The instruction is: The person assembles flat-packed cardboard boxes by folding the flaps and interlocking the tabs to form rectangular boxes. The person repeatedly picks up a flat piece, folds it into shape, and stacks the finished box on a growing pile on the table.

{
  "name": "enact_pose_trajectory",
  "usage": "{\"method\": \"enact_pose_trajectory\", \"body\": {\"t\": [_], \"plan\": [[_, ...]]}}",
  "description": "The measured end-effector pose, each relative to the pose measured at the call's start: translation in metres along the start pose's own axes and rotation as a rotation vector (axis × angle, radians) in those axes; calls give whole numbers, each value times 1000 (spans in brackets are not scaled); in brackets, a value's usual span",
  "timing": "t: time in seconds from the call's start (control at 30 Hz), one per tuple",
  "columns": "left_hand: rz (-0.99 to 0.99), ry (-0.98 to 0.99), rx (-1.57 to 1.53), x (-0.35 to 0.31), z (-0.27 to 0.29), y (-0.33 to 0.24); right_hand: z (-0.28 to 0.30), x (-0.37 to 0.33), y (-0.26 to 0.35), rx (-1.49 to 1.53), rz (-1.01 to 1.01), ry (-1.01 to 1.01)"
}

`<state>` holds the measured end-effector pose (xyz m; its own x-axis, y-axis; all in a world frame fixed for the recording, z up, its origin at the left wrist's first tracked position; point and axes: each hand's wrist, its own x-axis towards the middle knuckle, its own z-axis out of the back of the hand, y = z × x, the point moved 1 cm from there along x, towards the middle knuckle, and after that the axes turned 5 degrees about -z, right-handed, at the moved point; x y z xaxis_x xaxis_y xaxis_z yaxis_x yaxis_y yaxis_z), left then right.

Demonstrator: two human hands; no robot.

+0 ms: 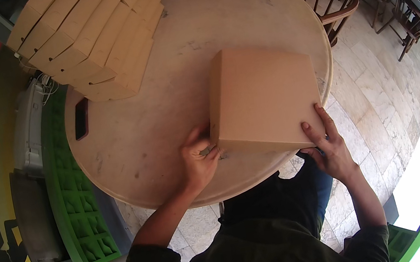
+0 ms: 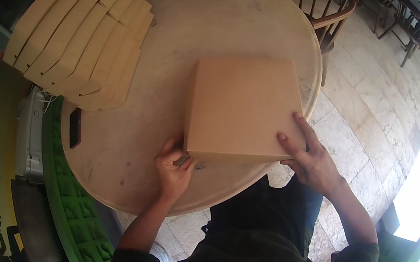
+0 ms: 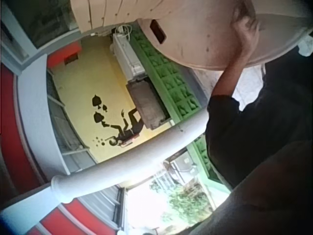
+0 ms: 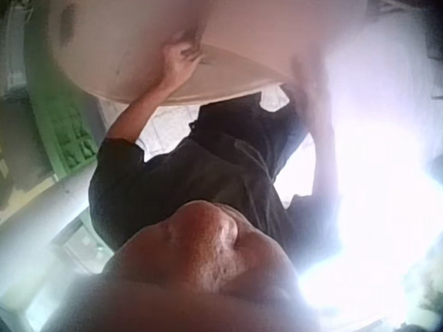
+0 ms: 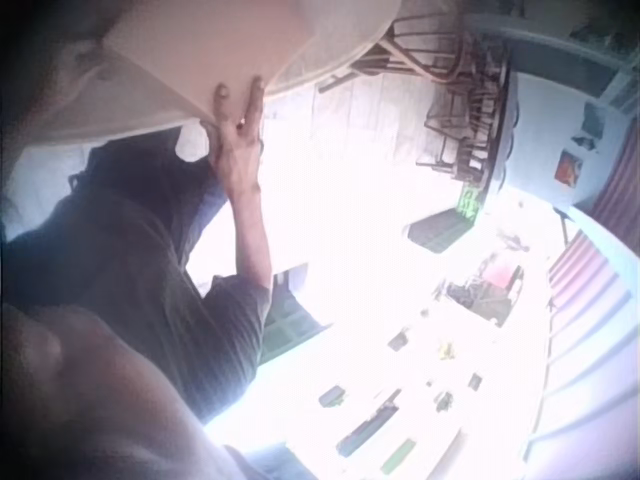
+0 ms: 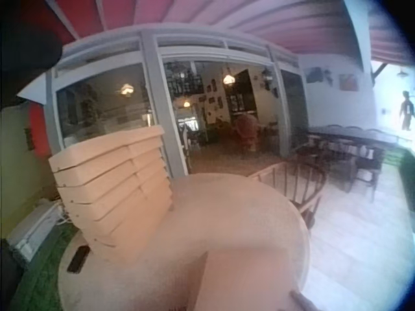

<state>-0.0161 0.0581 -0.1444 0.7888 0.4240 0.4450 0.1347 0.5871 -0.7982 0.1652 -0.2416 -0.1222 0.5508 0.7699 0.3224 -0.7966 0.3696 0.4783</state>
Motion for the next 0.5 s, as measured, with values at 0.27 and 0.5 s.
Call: {"method": "enact_pose_trajectory", "body": {"t": [0.27, 0.5], "plan": [[318, 50, -432, -5, 13, 22, 2, 2, 15, -139, -33, 45], [-115, 159, 147, 62, 31, -35, 18, 15, 31, -111, 16, 51]]}}
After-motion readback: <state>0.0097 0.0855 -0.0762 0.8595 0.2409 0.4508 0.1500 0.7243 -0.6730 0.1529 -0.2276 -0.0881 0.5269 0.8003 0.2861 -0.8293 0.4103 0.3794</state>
